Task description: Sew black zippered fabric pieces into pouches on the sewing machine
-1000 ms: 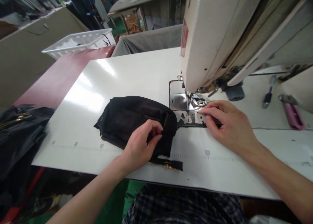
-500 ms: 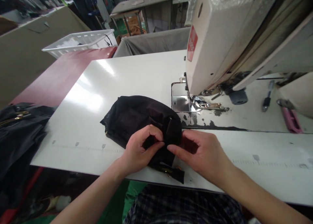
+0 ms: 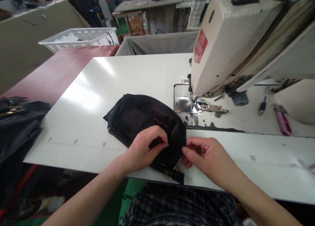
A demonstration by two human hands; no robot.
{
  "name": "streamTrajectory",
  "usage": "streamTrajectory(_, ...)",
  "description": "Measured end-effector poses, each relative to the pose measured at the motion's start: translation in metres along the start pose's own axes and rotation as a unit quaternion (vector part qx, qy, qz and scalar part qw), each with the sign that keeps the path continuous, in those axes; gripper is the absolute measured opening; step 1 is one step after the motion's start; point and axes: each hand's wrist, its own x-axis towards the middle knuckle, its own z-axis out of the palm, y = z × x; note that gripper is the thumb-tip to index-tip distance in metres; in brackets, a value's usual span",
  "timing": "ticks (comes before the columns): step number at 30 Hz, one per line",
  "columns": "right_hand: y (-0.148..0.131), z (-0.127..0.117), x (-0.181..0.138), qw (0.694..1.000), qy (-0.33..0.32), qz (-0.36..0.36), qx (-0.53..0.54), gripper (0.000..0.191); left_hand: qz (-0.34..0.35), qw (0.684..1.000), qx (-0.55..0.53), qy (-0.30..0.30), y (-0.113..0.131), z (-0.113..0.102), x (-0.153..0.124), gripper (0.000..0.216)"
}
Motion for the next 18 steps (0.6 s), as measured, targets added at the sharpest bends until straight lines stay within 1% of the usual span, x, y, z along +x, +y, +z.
streamTrajectory(3, 0.0, 0.003, 0.004, 0.999, 0.0, 0.001, 0.042, 0.023, 0.005, 1.0, 0.017, -0.009, -0.007, 0.0, 0.007, 0.009)
streamTrajectory(4, 0.0, 0.003, 0.007, 0.999, 0.006, -0.001, 0.041, 0.024, 0.009, 0.999, 0.032, -0.014, -0.01, -0.002, 0.011, 0.008)
streamTrajectory(6, 0.0, 0.002, 0.01, 0.999, 0.043, -0.027, -0.009, 0.024, 0.044, 0.996, 0.083, -0.011, -0.011, -0.007, 0.02, 0.008)
streamTrajectory(7, 0.002, -0.001, 0.01, 0.993, 0.081, -0.06, -0.063, 0.024, 0.082, 0.99, 0.117, 0.009, -0.007, -0.011, 0.022, 0.009)
streamTrajectory(8, 0.004, -0.005, 0.008, 0.977, 0.131, -0.104, -0.135, 0.024, 0.127, 0.98, 0.149, 0.041, 0.0, -0.015, 0.021, 0.012)
streamTrajectory(9, 0.008, -0.011, 0.004, 0.946, 0.187, -0.157, -0.214, 0.024, 0.169, 0.968, 0.17, 0.077, 0.01, -0.018, 0.017, 0.017)
streamTrajectory(10, 0.015, -0.017, -0.003, 0.901, 0.24, -0.215, -0.292, 0.023, 0.2, 0.958, 0.169, 0.113, 0.021, -0.021, 0.008, 0.021)
streamTrajectory(11, 0.023, -0.025, -0.011, 0.852, 0.28, -0.258, -0.36, 0.023, 0.198, 0.961, 0.138, 0.134, 0.033, -0.021, -0.005, 0.024)
streamTrajectory(12, 0.032, -0.033, -0.021, 0.811, 0.3, -0.297, -0.405, 0.023, 0.159, 0.979, 0.062, 0.11, 0.042, -0.019, -0.022, 0.023)
streamTrajectory(13, 0.043, -0.041, -0.031, 0.786, 0.292, -0.323, -0.438, 0.024, 0.1, 0.991, -0.054, 0.076, 0.047, -0.013, -0.042, 0.017)
streamTrajectory(14, 0.054, -0.049, -0.04, 0.774, 0.277, -0.331, -0.463, 0.027, 0.024, 0.985, -0.169, 0.02, 0.046, -0.005, -0.064, 0.012)
streamTrajectory(15, 0.064, -0.055, -0.049, 0.763, 0.265, -0.336, -0.484, 0.033, -0.082, 0.962, -0.257, -0.044, 0.039, 0.005, -0.085, 0.018)
streamTrajectory(16, 0.073, -0.06, -0.055, 0.755, 0.244, -0.34, -0.505, 0.039, -0.204, 0.918, -0.327, -0.094, 0.028, 0.016, -0.106, 0.029)
streamTrajectory(17, 0.081, -0.063, -0.059, 0.752, 0.227, -0.331, -0.523, 0.044, -0.308, 0.856, -0.398, -0.122, 0.013, 0.027, -0.124, 0.039)
streamTrajectory(18, 0.086, -0.065, -0.06, 0.743, 0.213, -0.332, -0.542, 0.049, -0.365, 0.808, -0.449, -0.111, -0.002, 0.037, -0.138, 0.048)
